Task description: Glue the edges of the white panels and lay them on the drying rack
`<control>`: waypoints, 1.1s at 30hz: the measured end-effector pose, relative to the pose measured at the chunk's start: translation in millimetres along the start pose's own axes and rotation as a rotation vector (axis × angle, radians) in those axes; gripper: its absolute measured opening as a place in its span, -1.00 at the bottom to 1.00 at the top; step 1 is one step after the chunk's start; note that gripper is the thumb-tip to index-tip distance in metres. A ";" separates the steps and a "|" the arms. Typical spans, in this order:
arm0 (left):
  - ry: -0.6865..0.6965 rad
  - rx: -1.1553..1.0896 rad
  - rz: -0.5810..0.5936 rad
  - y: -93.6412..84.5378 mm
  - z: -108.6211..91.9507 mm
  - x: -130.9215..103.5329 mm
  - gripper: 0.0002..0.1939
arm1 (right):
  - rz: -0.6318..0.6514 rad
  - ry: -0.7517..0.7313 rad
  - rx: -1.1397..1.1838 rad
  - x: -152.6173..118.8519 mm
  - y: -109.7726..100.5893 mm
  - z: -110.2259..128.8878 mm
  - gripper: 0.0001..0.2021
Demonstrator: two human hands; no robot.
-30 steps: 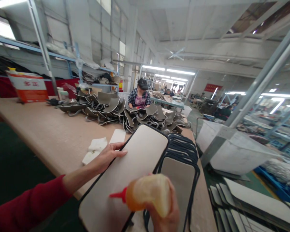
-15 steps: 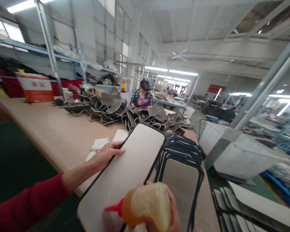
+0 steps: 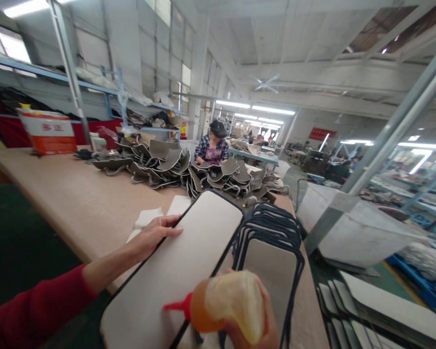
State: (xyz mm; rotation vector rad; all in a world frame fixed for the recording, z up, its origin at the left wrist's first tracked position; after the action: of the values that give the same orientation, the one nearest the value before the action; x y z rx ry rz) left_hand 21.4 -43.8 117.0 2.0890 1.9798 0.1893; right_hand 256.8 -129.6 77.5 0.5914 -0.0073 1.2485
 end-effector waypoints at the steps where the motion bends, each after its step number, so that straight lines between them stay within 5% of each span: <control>1: 0.006 0.008 0.013 -0.8 -0.3 -1.4 -0.41 | -0.039 -0.071 -0.005 7.7 -0.5 9.9 -0.37; 5: 0.028 0.012 0.071 0.1 -1.1 -6.7 -0.42 | -0.201 -0.348 0.038 45.2 -6.4 42.6 -0.54; 10: 0.010 -0.026 0.062 -6.1 6.1 2.8 -0.45 | -0.037 -0.052 -0.069 10.6 -6.9 -1.5 -0.39; 14: 0.030 -0.002 0.061 -12.1 9.4 5.5 -0.45 | -0.050 -0.067 -0.003 -2.8 -8.1 -8.4 -0.41; 18: 0.082 0.056 0.095 -15.5 8.0 -2.2 -0.45 | -0.224 -0.150 0.075 28.9 -24.7 17.8 -0.46; 22: 0.093 0.121 0.063 -27.1 7.6 -8.3 -0.47 | -0.240 -0.125 0.121 44.5 -42.5 48.8 -0.43; 25: 0.083 0.149 0.037 -37.9 8.8 -12.4 -0.46 | -0.319 -0.275 0.145 48.9 -49.9 86.9 -0.40; 29: 0.056 0.163 0.098 -42.9 11.1 -18.0 -0.47 | -0.267 -0.363 0.078 66.2 -47.1 122.6 -0.50; 33: 0.001 0.155 0.135 -38.8 10.7 -22.3 -0.44 | -0.200 -0.326 0.072 82.2 -46.4 125.3 -0.40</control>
State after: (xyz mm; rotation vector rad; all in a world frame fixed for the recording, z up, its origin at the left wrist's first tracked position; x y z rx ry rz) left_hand -14.4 -65.4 98.0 2.3207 1.9102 0.0636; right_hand 364.4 -118.7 191.0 0.8332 -0.1728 0.9521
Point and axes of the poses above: each hand's wrist, its own x-axis towards the middle knuckle, its own y-axis out of the palm, z = x × y, the point moved 4 cm from there along x, towards the middle knuckle, and after that the axes turned 3 degrees about y, right-handed, at the moved point
